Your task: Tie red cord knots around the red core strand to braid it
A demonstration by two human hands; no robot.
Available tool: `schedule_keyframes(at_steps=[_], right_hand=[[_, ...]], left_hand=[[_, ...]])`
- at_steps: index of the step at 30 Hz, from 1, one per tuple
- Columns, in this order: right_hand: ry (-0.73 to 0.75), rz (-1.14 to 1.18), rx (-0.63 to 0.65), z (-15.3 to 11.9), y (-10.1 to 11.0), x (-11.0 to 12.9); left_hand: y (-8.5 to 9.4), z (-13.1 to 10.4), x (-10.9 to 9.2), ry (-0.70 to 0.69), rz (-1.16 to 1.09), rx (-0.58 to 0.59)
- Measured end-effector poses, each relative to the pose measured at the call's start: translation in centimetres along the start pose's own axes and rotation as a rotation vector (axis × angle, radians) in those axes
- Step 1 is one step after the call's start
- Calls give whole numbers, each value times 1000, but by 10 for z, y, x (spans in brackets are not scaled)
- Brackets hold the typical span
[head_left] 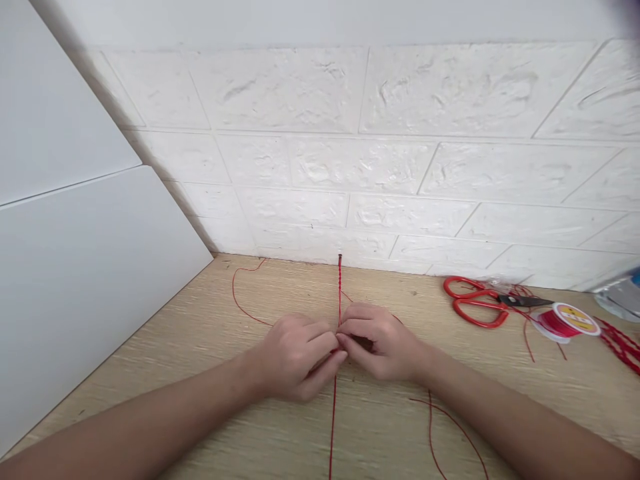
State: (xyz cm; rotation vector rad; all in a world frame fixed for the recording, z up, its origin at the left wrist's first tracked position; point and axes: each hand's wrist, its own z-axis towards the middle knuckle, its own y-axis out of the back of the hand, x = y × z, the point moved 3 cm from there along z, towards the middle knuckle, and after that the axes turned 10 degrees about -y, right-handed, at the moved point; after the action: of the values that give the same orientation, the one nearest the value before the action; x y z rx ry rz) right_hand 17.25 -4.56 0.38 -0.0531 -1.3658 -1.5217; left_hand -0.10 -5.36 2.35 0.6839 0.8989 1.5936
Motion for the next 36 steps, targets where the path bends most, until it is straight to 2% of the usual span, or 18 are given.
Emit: schedule_keyframes(at_steps=[4, 7, 10, 13, 17, 22, 26, 29, 36], right_hand=[[55, -18, -60, -2, -2, 2], [125, -78, -91, -4, -4, 4], [154, -101, -91, -5, -4, 6], [147, -62, -91, -5, -1, 7], [65, 20, -131, -5, 3, 5], [-116, 107, -284, -5, 6, -8], [-326, 431, -379, -2, 9, -20], [-408, 651, -458, 0, 12, -26], [-472, 664, -567, -4, 17, -26]], left_hand=[[2, -4, 8, 193, -15, -135], [-3, -7, 13, 295, 6, -127], [-9, -7, 15, 240, -45, -40], [-11, -7, 15, 167, -129, -9], [-8, -6, 16, 204, -151, -55], [-7, -10, 20, 342, -75, -108], [-8, -12, 26, 409, -67, -155], [-9, -13, 29, 479, -84, -177], [-4, -9, 33, 600, -92, -186]])
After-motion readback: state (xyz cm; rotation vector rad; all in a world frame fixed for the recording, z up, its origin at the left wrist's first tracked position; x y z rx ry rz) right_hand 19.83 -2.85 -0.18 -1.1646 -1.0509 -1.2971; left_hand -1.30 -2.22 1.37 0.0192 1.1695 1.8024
